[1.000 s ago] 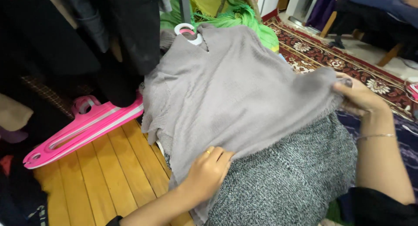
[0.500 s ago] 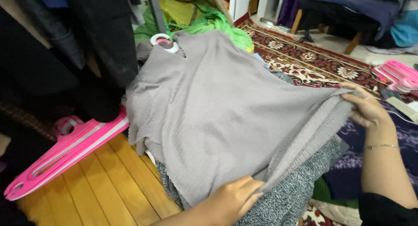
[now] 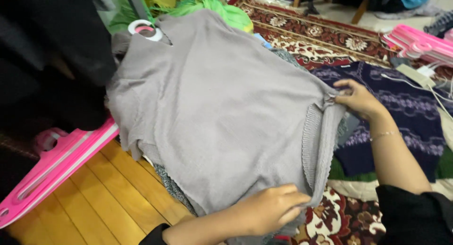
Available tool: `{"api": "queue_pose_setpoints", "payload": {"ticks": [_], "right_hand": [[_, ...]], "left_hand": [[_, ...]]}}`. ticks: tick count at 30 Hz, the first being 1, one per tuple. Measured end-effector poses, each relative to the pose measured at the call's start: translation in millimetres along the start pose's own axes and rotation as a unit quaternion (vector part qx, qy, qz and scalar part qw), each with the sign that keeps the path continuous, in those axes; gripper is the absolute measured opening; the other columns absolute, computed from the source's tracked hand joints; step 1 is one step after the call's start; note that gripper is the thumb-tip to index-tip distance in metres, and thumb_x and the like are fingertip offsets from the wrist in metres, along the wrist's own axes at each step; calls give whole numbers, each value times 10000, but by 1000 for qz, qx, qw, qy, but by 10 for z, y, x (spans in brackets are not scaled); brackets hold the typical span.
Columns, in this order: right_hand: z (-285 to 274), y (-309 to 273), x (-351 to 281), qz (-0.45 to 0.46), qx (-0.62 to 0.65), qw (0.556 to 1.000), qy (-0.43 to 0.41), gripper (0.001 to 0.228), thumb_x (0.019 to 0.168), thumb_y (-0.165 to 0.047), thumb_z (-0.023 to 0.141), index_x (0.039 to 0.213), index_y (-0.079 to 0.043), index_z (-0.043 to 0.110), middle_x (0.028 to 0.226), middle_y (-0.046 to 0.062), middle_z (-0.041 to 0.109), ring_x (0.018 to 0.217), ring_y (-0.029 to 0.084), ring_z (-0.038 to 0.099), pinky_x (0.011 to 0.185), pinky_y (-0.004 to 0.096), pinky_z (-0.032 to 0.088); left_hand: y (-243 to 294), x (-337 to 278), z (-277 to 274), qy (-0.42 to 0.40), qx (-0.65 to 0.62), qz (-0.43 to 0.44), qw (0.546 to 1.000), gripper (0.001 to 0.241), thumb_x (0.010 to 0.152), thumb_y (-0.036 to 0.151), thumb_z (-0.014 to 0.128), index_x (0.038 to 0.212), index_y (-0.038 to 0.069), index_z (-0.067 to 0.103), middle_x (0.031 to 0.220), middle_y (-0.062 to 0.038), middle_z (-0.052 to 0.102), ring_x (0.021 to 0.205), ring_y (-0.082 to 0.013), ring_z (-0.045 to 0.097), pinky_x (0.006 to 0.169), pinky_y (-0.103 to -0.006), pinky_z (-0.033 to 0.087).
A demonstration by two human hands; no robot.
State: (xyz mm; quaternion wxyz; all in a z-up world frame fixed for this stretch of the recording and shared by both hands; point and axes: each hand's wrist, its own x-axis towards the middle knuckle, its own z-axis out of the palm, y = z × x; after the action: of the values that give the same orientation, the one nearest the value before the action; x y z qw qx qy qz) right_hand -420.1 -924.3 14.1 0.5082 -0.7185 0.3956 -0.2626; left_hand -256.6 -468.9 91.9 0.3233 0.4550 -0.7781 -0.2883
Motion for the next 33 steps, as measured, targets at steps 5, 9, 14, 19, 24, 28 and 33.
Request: {"api": "queue_pose_setpoints", "payload": {"ticks": [5,9,14,19,24,28,33], "right_hand": [[-272,13,-50,-49,33,994,91,432,905,4,685,1277,-204,615,903,12,652,701,45,552,600,196,439],[-369,466,-4,-32,10,995,91,277,943,-24,733,1157,-188,664,900,-13,664,730,25,551,616,170,417],[-434,697,72,-21,70,983,171,237,974,-40,678,1149,-200,681,906,-53,627,726,39,519,616,205,407],[-494,901,214,-57,102,969,217,176,1026,-63,657,1140,-195,675,1026,-60,695,880,26,622,770,179,511],[-432,973,330,-157,-188,937,249,255,956,37,571,1071,-115,741,1028,49,749,930,155,688,845,294,520],[165,136,-14,-215,-208,925,234,218,979,-46,610,1144,-98,743,1082,78,742,972,194,681,875,340,505],[785,-496,-201,-281,-272,918,59,491,1089,-342,560,1482,-47,564,1492,315,516,1393,504,448,1152,623,300]], "left_hand": [[-117,-8,326,-70,8,-19,997,275,1048,158,483,1289,53,564,1020,-160,551,929,-377,622,854,-439,495],[-194,11,626,-130,6,-31,991,270,1038,164,466,1214,-19,560,1011,-217,565,956,-434,614,911,-475,476],[61,98,585,-113,4,-22,993,219,1061,186,464,1123,-8,545,982,-185,530,881,-413,615,839,-494,494],[221,179,456,-157,0,-90,983,505,1041,322,391,1406,-22,453,1079,-259,580,1003,-465,623,861,-523,489],[318,240,108,-101,47,-115,987,492,1116,327,278,1164,5,647,1216,-228,656,1080,-322,672,835,-409,659],[-230,240,60,115,259,-11,959,319,1033,167,571,1313,15,582,1240,-203,641,1043,-310,651,818,-422,621],[-555,202,56,76,330,-67,939,672,943,509,515,1473,96,531,1534,-222,499,1506,-404,379,1208,-604,283]]}}
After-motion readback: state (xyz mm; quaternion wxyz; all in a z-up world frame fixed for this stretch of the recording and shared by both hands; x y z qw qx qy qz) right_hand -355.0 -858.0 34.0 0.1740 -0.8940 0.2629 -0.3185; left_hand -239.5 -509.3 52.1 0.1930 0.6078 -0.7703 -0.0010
